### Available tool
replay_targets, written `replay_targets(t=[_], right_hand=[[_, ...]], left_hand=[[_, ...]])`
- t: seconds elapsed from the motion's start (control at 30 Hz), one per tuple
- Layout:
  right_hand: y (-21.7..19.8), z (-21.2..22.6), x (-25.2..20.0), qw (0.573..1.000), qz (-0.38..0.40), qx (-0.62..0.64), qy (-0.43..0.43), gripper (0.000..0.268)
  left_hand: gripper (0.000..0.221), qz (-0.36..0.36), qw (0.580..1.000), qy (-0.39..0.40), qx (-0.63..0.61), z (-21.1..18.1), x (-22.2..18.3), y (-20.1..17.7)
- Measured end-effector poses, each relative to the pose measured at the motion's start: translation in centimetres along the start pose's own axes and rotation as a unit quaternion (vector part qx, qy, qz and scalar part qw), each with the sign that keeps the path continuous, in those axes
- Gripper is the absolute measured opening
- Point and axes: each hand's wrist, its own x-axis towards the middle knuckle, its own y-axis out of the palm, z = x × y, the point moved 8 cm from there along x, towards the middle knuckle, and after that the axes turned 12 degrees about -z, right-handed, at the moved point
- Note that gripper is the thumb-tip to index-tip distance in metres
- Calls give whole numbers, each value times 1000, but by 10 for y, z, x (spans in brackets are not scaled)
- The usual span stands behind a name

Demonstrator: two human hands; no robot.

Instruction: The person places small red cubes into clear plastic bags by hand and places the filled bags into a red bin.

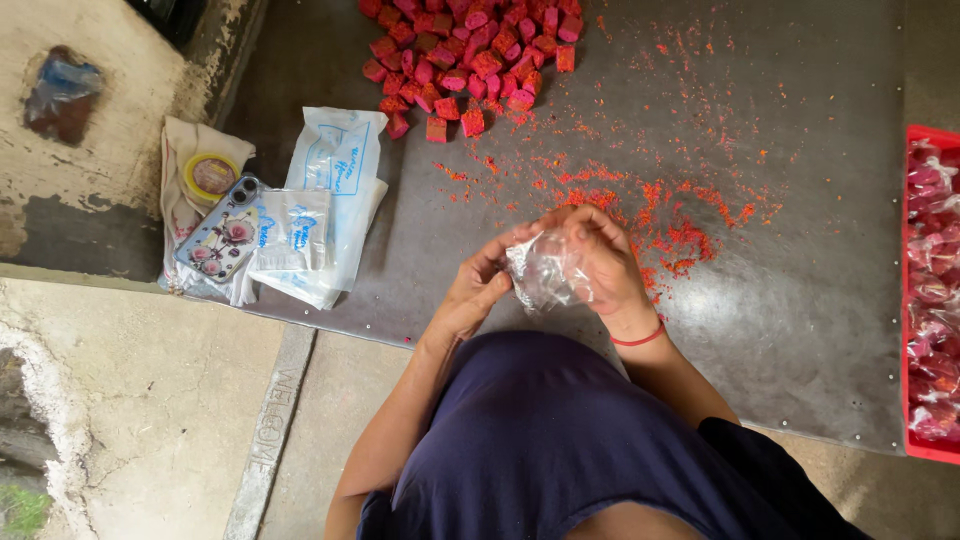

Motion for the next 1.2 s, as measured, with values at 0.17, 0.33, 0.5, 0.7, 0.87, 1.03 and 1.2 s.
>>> replay_targets(t=[0.17,0.33,0.5,0.7,0.87,1.03,1.2], right_hand=[[-6,6,4,999,-13,27,-32,17],[-22,3,2,998,-49,41,-21,16],[-21,0,-3,997,-63,-18,-29,15],[-36,29,4,952,-163,-215,-147,9],[4,41,-13,838,-116,-453,-282,9],[32,-16,-13,844,-40,-514,-149,16],[27,-15,-11,823,-3,-527,-214,10]], left_hand=[[21,-91,995,-48,18,29,1,-27],[19,-144,986,-75,37,29,2,-39],[16,-205,971,-59,111,32,2,-53],[13,-227,962,-59,142,15,3,-53],[18,-289,919,44,264,-13,-2,-51],[31,-203,977,-58,4,7,3,-31],[40,-170,982,-60,-53,7,-2,-30]])
